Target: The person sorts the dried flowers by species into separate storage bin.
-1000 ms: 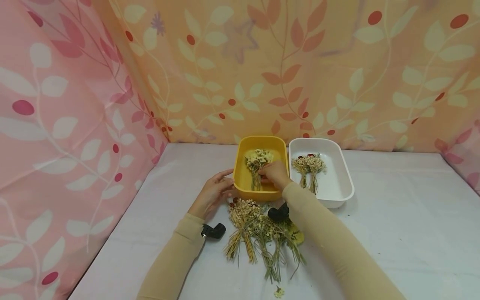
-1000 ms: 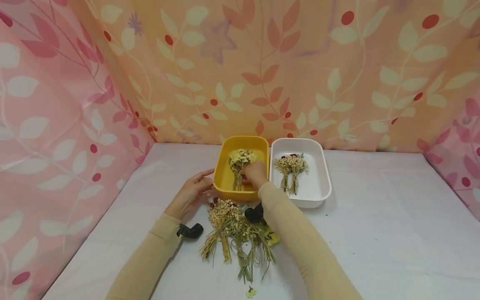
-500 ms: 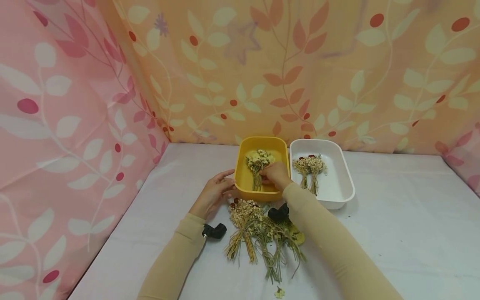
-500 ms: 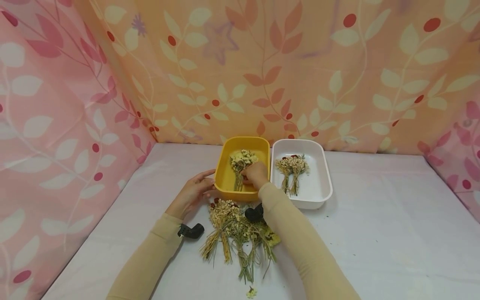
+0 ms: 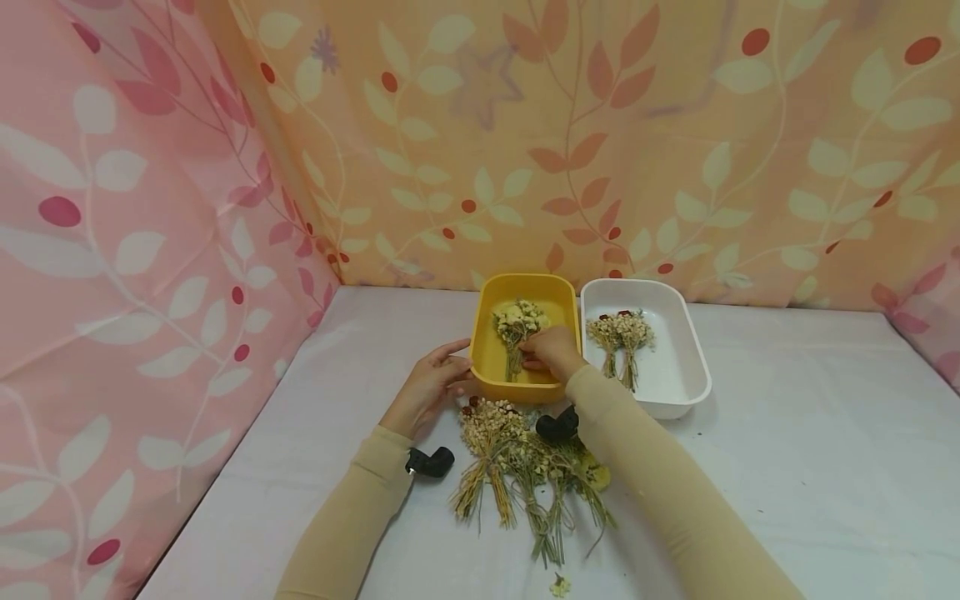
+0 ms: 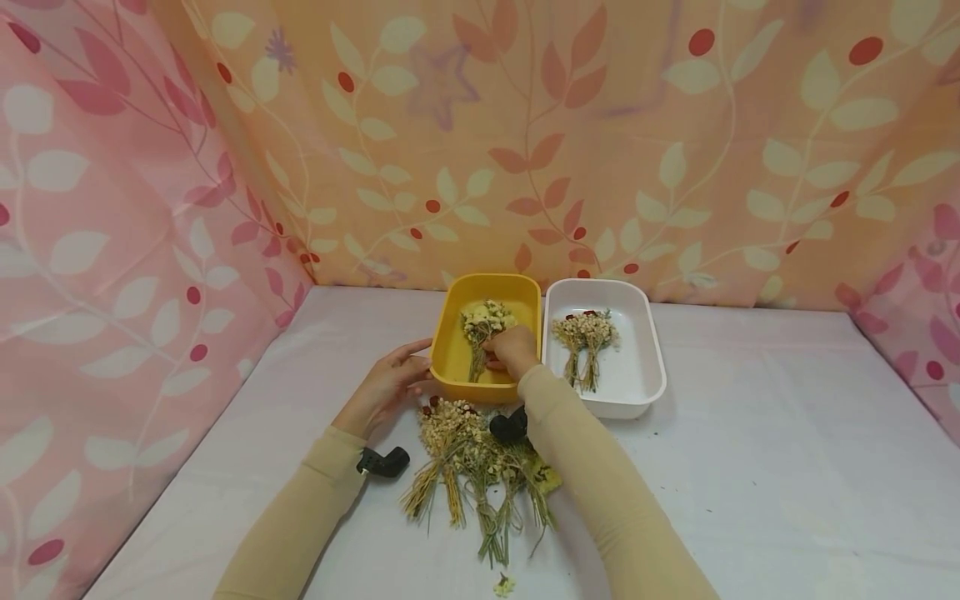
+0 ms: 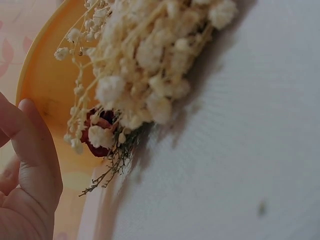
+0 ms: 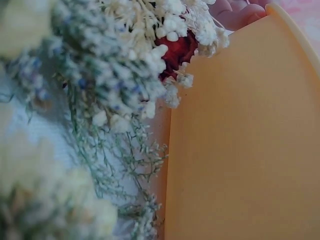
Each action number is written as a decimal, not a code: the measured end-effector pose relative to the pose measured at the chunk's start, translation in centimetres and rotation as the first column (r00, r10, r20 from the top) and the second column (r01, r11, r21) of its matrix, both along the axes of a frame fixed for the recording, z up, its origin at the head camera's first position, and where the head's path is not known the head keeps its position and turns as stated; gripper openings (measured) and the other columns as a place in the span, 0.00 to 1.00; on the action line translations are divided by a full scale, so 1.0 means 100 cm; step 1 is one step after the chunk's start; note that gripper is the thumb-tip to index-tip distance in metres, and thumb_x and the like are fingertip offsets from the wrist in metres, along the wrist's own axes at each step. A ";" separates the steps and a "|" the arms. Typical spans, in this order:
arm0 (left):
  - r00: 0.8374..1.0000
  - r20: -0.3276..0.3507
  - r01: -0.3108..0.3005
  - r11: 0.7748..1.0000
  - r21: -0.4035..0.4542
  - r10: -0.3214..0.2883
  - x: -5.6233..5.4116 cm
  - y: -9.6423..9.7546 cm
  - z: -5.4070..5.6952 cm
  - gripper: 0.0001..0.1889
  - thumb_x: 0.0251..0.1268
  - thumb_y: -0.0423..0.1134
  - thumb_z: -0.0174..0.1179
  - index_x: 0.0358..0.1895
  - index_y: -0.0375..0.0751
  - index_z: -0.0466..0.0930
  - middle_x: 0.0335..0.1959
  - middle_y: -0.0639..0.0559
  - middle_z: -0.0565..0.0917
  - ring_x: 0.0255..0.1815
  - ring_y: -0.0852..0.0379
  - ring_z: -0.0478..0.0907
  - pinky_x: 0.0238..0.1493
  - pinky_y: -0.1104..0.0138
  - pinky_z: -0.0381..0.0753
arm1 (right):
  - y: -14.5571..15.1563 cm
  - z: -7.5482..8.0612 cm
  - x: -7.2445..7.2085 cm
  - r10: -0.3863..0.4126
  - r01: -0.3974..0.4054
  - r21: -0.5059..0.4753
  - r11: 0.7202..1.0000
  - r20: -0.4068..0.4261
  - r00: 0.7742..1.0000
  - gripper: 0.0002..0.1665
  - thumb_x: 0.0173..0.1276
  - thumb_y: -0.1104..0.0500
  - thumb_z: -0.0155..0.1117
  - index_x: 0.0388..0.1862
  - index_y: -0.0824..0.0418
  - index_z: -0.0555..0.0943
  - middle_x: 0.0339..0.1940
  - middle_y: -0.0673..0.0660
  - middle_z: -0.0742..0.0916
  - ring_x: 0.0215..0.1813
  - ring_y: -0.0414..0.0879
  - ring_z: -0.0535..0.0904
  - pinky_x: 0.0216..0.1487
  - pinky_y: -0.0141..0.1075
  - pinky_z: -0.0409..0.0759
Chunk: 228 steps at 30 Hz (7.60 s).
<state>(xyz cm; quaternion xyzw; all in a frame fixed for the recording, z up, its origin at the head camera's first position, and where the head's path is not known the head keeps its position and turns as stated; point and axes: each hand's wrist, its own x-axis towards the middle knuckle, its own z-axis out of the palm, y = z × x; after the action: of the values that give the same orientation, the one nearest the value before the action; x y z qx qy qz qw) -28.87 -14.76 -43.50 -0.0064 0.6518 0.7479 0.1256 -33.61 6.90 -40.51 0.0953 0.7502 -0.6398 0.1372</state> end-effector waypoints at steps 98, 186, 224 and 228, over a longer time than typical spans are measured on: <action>0.998 0.053 -0.032 0.999 0.007 0.032 -0.002 0.001 0.001 0.25 0.74 0.35 0.57 0.72 0.48 0.69 0.39 0.53 0.80 0.32 0.65 0.80 0.27 0.76 0.78 | 0.126 -0.005 0.188 0.322 -0.322 -0.003 0.947 0.021 0.947 0.25 0.68 0.53 0.68 0.56 0.70 0.82 0.47 0.53 0.90 0.47 0.41 0.87 0.51 0.33 0.84; 0.999 0.045 -0.014 1.000 0.005 0.014 -0.002 0.001 0.003 0.25 0.74 0.37 0.58 0.72 0.50 0.69 0.37 0.55 0.81 0.32 0.65 0.79 0.27 0.77 0.78 | 0.097 -0.023 0.195 0.338 -0.320 -0.182 0.930 0.083 0.937 0.31 0.65 0.58 0.70 0.63 0.73 0.75 0.41 0.48 0.91 0.40 0.40 0.89 0.44 0.36 0.87; 0.999 0.044 -0.004 1.000 0.026 0.003 -0.003 0.000 0.002 0.26 0.74 0.37 0.57 0.73 0.49 0.68 0.35 0.56 0.82 0.29 0.65 0.79 0.26 0.77 0.77 | 0.104 0.008 0.185 0.361 -0.355 -0.110 0.928 0.047 0.931 0.34 0.68 0.55 0.68 0.66 0.72 0.72 0.42 0.47 0.91 0.42 0.38 0.85 0.44 0.33 0.85; 0.999 0.048 -0.005 1.000 0.029 0.003 -0.003 0.001 0.002 0.25 0.74 0.37 0.57 0.73 0.49 0.68 0.35 0.56 0.82 0.29 0.65 0.79 0.26 0.77 0.77 | 0.101 0.011 0.179 0.366 -0.361 -0.114 0.926 0.026 0.930 0.33 0.69 0.56 0.67 0.67 0.72 0.72 0.39 0.44 0.89 0.41 0.36 0.83 0.43 0.32 0.85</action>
<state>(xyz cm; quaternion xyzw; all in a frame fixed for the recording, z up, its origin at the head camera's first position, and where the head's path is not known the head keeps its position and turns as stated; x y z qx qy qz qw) -29.14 -14.69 -43.34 -0.0237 0.6376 0.7572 0.1397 -15.73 17.05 -39.41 -0.0379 0.7159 -0.6404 0.2757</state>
